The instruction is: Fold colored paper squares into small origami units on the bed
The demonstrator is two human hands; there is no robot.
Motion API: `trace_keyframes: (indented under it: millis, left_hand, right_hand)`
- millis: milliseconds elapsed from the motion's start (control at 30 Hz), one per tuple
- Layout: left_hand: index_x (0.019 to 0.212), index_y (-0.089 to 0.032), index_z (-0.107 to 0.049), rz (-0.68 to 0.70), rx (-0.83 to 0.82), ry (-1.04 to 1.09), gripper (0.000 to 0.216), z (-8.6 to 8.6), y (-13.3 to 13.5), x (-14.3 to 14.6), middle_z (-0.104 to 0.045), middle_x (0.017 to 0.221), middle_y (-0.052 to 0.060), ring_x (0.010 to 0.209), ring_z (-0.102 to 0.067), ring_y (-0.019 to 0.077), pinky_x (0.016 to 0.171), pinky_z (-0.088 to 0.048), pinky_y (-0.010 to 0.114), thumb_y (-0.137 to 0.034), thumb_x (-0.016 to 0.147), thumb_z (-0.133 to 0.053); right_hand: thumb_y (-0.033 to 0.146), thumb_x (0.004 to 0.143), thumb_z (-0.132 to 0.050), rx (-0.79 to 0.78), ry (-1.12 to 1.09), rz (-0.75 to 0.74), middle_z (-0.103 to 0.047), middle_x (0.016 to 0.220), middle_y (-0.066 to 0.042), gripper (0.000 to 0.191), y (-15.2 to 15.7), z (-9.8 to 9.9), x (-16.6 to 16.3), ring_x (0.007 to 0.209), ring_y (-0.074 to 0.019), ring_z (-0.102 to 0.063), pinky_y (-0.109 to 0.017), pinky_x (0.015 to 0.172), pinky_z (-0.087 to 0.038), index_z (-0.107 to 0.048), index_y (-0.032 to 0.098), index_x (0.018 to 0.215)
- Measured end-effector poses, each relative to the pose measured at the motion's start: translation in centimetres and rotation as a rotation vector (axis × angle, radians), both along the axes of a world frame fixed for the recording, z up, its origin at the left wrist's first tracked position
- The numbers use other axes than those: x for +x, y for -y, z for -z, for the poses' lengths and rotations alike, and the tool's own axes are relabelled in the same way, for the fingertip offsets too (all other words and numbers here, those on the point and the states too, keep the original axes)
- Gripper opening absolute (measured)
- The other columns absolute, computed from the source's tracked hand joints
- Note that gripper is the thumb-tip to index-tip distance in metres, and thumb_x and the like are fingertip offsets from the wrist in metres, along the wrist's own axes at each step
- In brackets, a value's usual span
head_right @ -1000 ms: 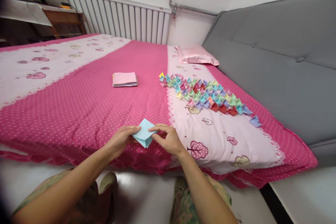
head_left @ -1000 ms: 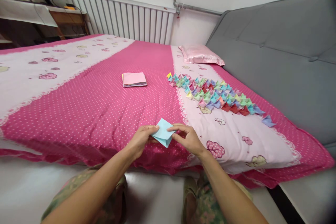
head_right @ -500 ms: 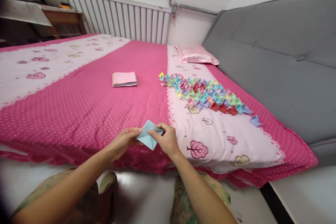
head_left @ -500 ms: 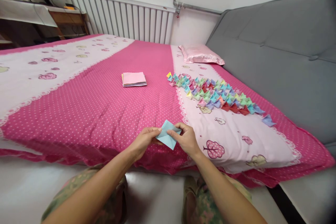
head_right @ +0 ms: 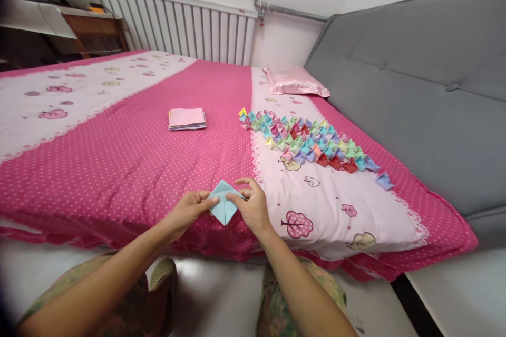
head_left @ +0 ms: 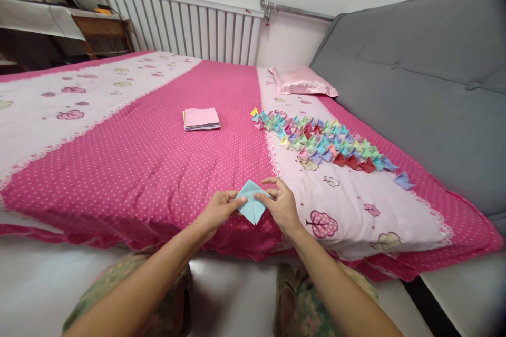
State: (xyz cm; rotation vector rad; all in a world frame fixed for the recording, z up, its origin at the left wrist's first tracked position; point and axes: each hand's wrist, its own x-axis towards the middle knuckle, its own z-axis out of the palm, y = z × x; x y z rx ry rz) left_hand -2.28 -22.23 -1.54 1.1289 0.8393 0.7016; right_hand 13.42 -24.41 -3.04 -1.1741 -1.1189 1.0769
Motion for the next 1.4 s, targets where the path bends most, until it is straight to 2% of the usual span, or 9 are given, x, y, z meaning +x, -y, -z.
trace_keyframes:
  millis: [133,267,400,500,600,733,900,1133,1400]
  left_hand:
    - [0.073,-0.011,-0.065,-0.023,0.013,0.025,0.025,-0.3,-0.2,0.1,-0.061,0.062,0.003,0.055,-0.051,0.0104,0.057,-0.039,0.021,-0.035,0.07,-0.061]
    - [0.072,-0.012,-0.064,-0.041,0.044,0.011,0.028,0.0,-0.5,-0.1,-0.06,0.06,0.003,0.055,-0.051,0.0105,0.058,-0.039,0.021,-0.038,0.074,-0.055]
    - [0.065,-0.012,-0.063,0.033,0.107,-0.083,0.03,0.3,-0.5,-0.5,-0.059,0.056,0.002,0.051,-0.049,0.0109,0.052,-0.037,0.022,-0.041,0.072,-0.057]
    - [0.057,-0.012,-0.06,0.107,0.182,-0.178,0.033,0.5,-0.3,-0.6,-0.052,0.049,0.0,0.046,-0.044,0.0097,0.045,-0.032,0.021,-0.043,0.068,-0.058]
    - [0.054,-0.012,-0.059,0.085,0.213,-0.241,0.033,0.5,-0.3,-0.6,-0.048,0.045,-0.002,0.044,-0.041,0.0089,0.044,-0.029,0.021,-0.043,0.066,-0.06]
    - [0.058,-0.011,-0.059,-0.055,0.156,-0.204,0.031,0.1,-0.4,-0.5,-0.052,0.05,0.0,0.045,-0.042,0.0084,0.045,-0.031,0.021,-0.042,0.067,-0.06]
    - [0.054,-0.012,-0.056,-0.123,0.15,-0.137,0.036,-0.3,-0.5,-0.5,-0.05,0.047,-0.001,0.042,-0.039,0.0077,0.044,-0.029,0.021,-0.044,0.072,-0.054]
    - [0.062,-0.01,-0.06,-0.124,0.079,-0.104,0.034,-0.2,-0.7,-0.9,-0.055,0.052,0.002,0.044,-0.043,0.0082,0.044,-0.032,0.02,-0.043,0.071,-0.058]
    - [0.083,-0.012,-0.064,-0.076,-0.067,0.063,0.031,-0.5,-0.4,-0.8,-0.063,0.073,0.007,0.062,-0.055,0.0131,0.058,-0.043,0.023,-0.039,0.069,-0.063]
  right_hand:
    - [0.033,0.069,-0.062,0.013,-0.045,-0.052,-0.06,0.055,0.004,0.033,-0.2,-0.1,0.3,0.049,-0.0133,-0.058,-0.022,0.049,-0.044,-0.046,0.02,0.095]
    - [0.033,0.074,-0.056,0.027,-0.032,-0.085,-0.056,0.051,0.006,0.028,-0.2,-0.1,0.6,0.048,-0.0115,-0.055,-0.021,0.048,-0.042,-0.047,0.019,0.098]
    - [0.032,0.067,-0.063,-0.029,-0.008,-0.163,-0.058,0.06,0.004,0.039,-0.1,0.1,0.6,0.052,-0.0108,-0.054,-0.022,0.053,-0.042,-0.051,0.017,0.102]
    - [0.034,0.062,-0.067,-0.072,0.01,-0.188,-0.056,0.059,0.002,0.028,-0.1,0.4,0.4,0.05,-0.0093,-0.05,-0.021,0.049,-0.039,-0.058,0.015,0.08]
    - [0.036,0.061,-0.068,-0.082,0.011,-0.166,-0.046,0.049,0.006,0.025,-0.1,0.4,0.3,0.044,-0.0063,-0.04,-0.019,0.042,-0.031,-0.053,0.015,0.059]
    - [0.035,0.064,-0.066,-0.072,-0.056,-0.138,-0.044,0.05,0.006,0.025,-0.2,0.1,0.4,0.046,-0.0062,-0.038,-0.02,0.046,-0.03,-0.05,0.016,0.057]
    - [0.033,0.067,-0.063,-0.072,-0.078,-0.182,-0.049,0.053,0.005,0.021,-0.2,-0.3,0.5,0.05,-0.0075,-0.042,-0.021,0.051,-0.032,-0.055,0.016,0.058]
    - [0.031,0.067,-0.064,-0.159,-0.018,-0.161,-0.05,0.045,0.005,0.017,-0.1,0.0,0.6,0.042,-0.0053,-0.042,-0.018,0.043,-0.031,-0.063,0.014,0.066]
    - [0.025,0.06,-0.071,-0.273,-0.351,-0.053,-0.062,0.054,0.002,0.019,-0.1,0.0,0.1,0.05,-0.0064,-0.059,-0.012,0.044,-0.041,-0.058,0.015,0.069]
